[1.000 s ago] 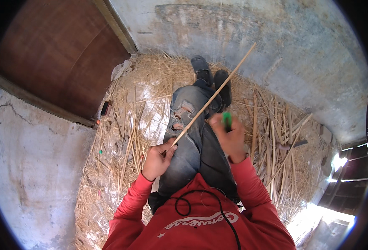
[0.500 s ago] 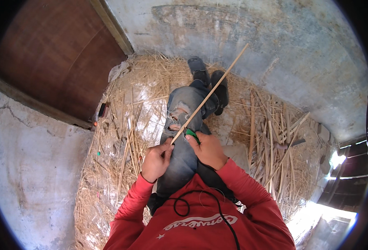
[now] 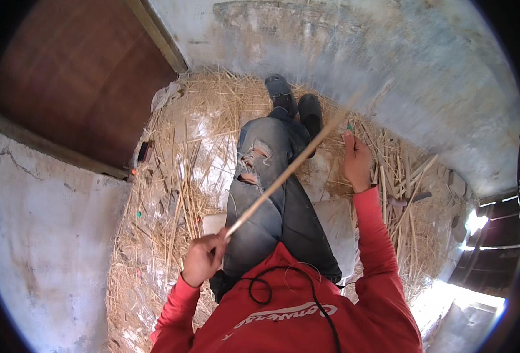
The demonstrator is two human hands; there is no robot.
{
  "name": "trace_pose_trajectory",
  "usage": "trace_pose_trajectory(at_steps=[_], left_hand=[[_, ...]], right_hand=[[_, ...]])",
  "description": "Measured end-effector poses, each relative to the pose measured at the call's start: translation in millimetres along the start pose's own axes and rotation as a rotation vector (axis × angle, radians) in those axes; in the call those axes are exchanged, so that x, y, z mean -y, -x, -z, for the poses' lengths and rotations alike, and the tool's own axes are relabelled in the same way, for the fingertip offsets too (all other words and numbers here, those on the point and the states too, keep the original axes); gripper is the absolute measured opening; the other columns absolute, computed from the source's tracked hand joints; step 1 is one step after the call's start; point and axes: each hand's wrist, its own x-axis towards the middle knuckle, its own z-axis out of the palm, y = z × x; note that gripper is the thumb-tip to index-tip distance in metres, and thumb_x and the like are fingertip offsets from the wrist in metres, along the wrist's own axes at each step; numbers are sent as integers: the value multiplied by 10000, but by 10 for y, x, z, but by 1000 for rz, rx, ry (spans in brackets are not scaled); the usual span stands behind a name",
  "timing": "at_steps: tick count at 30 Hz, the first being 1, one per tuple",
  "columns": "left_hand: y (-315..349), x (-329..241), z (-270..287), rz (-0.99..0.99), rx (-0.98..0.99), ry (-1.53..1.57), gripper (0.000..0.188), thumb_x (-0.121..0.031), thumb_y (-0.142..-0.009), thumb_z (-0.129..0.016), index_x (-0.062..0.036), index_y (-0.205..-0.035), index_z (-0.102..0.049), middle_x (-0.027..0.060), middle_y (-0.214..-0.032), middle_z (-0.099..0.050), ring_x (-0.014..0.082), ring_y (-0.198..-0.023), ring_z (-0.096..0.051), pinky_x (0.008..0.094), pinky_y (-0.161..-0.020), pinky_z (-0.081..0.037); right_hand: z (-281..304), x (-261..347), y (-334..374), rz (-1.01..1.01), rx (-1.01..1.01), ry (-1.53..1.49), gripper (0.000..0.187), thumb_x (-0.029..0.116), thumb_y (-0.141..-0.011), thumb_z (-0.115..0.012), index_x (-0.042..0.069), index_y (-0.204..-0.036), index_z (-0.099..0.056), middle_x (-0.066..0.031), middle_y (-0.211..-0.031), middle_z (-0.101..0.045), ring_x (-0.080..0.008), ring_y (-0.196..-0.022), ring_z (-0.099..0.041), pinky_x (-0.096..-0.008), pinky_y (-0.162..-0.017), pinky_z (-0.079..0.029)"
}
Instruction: The person strips a long bamboo stalk using a small green tool, pulling it along the length of the stalk multiple times while sitting on a straw-covered floor.
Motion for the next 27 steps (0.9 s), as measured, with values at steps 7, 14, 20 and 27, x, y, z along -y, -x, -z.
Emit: trace_pose_trajectory(at_steps=[7, 14, 20, 27], left_hand=[[-440, 107, -290, 40, -62, 130, 247, -35, -947, -682, 101, -1152, -705, 193, -725, -658, 165, -541, -579, 312, -545, -470], [-547, 60, -366, -35, -119, 95, 224, -39, -948, -678, 95, -1125, -706, 165, -691, -603, 218, -563, -570, 336, -562, -455], [-349, 166, -324, -89, -114, -66, 286, -33, -929, -673, 59, -1199, -683, 202, -742, -637, 346, -612, -626, 406, -592, -496], [194, 241, 120, -70, -4, -248, 275, -51, -932, -685, 26, -1195, -706, 159, -688, -614, 289, -551, -599, 398, -528, -460]], right_hand=[[-208, 799, 749, 201, 186, -122, 473, 458, -1010, -596, 10, -894, -694, -219, -639, -592, -371, -568, -598, -482, -562, -452], [-597, 903, 1249, 329, 432, 63, 495, 494, -972, -628, 37, -781, -659, -232, -626, -632, -463, -602, -638, -547, -571, -506], [-654, 810, 891, 193, 297, 72, 553, 532, -996, -578, 24, -796, -671, -279, -737, -662, -483, -716, -658, -560, -652, -514], [-263, -503, -723, 1, 0, 245, 695, 597, -1030, -460, -31, -895, -726, -306, -843, -677, -493, -864, -653, -543, -799, -496]])
